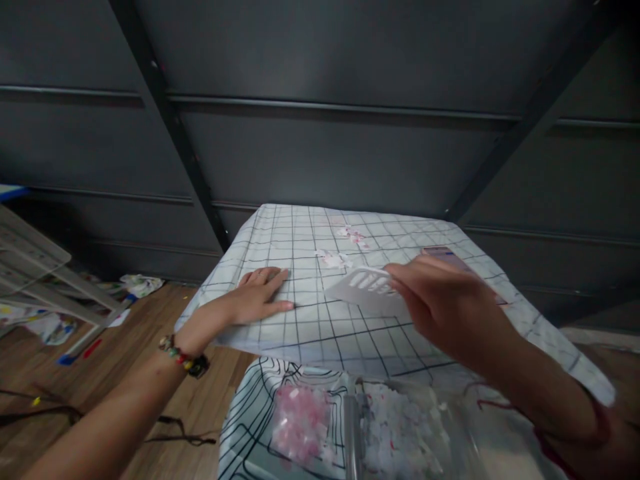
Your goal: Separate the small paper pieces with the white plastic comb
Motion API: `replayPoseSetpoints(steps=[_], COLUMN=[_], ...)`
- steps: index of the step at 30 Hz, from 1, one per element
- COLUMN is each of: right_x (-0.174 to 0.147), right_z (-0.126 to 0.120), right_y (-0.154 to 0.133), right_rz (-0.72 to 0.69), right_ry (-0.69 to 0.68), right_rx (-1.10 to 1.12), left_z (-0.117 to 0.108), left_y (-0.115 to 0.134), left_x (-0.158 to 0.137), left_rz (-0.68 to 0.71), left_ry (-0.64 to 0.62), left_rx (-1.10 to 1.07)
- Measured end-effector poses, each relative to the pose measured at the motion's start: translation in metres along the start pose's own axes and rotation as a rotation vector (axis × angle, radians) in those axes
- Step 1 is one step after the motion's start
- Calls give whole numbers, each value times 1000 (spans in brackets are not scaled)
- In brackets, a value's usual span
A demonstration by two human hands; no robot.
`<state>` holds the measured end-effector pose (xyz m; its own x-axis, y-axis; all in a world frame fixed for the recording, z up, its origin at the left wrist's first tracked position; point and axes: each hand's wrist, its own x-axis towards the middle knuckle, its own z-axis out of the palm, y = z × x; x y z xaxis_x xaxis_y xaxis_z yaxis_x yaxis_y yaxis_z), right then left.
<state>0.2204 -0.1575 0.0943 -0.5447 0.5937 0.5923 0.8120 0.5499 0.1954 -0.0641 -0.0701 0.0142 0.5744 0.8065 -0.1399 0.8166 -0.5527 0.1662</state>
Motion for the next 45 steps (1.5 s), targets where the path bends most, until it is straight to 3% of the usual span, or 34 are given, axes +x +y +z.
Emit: replayPoseSetpoints(steps=[6, 13, 18, 22, 27, 37, 41, 45], right_x=[26, 34, 29, 19, 10, 7, 5, 5], right_z=[48, 87, 94, 92, 88, 90, 89, 90], right_y=[69, 99, 116, 124, 126, 127, 130, 129], right_rz=[69, 15, -62, -84, -70, -96, -119, -141], right_ry=[-8, -21, -22, 75, 25, 84, 176, 129], right_rx=[-57, -8, 53, 75, 153, 215, 234, 218], left_z=[-8, -13, -5, -2, -4, -3, -3, -4], left_y=[7, 5, 2, 2, 5, 2, 3, 4], left_x=[70, 121, 121, 118, 116, 114, 112, 112], left_rz=[-67, -11, 63, 73, 88, 122, 119, 115], left_ry=[20, -2, 12, 3, 9, 26, 28, 27], left_rx=[-32, -42, -37, -17, -11, -8, -4, -5])
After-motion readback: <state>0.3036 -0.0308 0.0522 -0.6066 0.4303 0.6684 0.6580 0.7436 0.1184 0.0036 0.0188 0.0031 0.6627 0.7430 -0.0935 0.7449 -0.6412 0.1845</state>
